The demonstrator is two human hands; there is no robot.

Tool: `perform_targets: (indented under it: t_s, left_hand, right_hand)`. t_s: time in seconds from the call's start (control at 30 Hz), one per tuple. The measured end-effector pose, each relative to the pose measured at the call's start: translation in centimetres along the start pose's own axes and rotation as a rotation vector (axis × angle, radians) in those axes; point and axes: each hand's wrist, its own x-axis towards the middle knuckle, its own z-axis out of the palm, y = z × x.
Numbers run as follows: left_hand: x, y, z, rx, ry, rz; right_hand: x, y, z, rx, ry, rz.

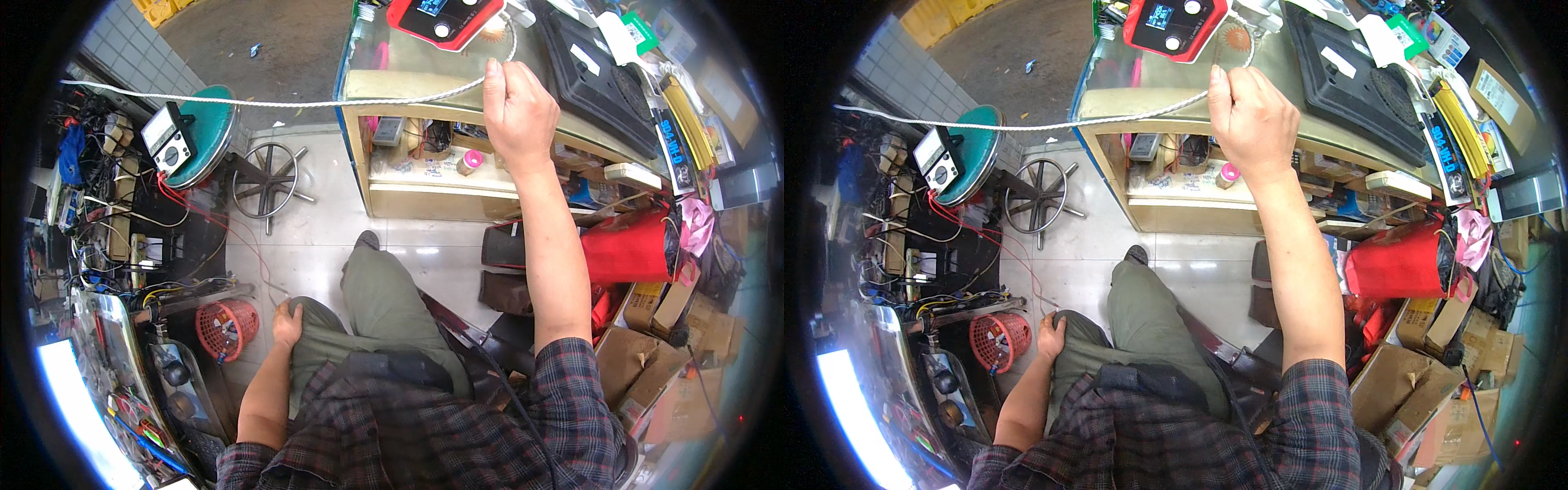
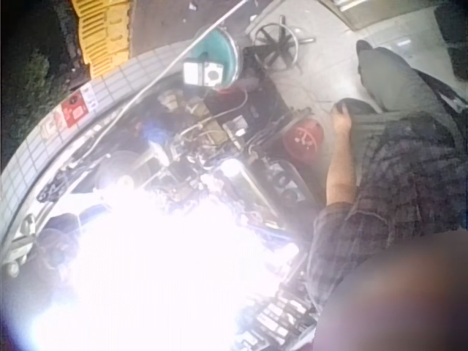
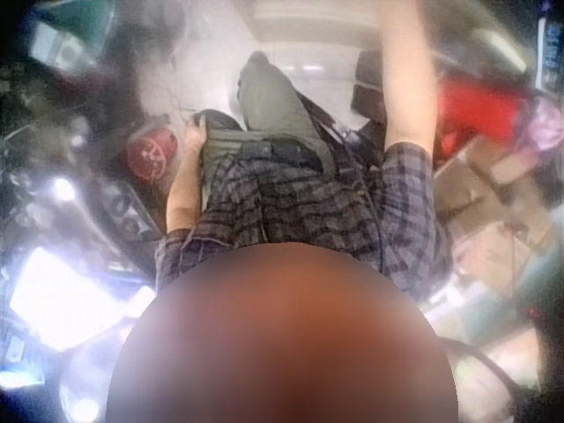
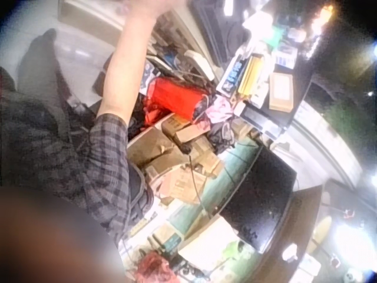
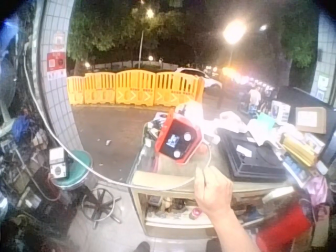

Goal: The person connects a power supply to a disassembled electronic device and uses a handheld red diagnostic tool to test its components. They repeatedly attach the tool to the device, observe the display, and adjust connections.

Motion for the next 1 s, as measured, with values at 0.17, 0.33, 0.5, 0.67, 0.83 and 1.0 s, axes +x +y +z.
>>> perform_targets:
  t_s: [0.17,0.33,0.5,0.67,0.83,1.0]
  left_hand:
    - [0.1,-0.2,0.1,-0.011,-0.004,-0.001]
    - [-0.1,-0.3,0.1,-0.029,0.007,-0.007]
    - [0.0,-0.6,0.2,-0.017,0.028,0.015]
    - [0.1,-1.0,0.5,-0.044,0.023,0.013]
    - [0.4,-1.2,0.5,-0.043,0.021,0.013]
    - [0.4,-1.1,0.4,-0.009,0.012,0.001]
  right_hand:
    - [0.1,-0.2,-0.3,-0.006,-0.03,0.008]
    - [1.0,0.0,-0.9,0.034,-0.045,-0.03]
    - [4.5,0.7,-0.1,-0.088,0.216,-0.345]
    - [7.2,-0.1,-0.2,-0.177,0.178,-0.418]
    - [8.2,-1.4,-0.2,-0.182,0.156,-0.435]
    - [8.2,-1.5,0.1,-0.139,0.127,-0.373]
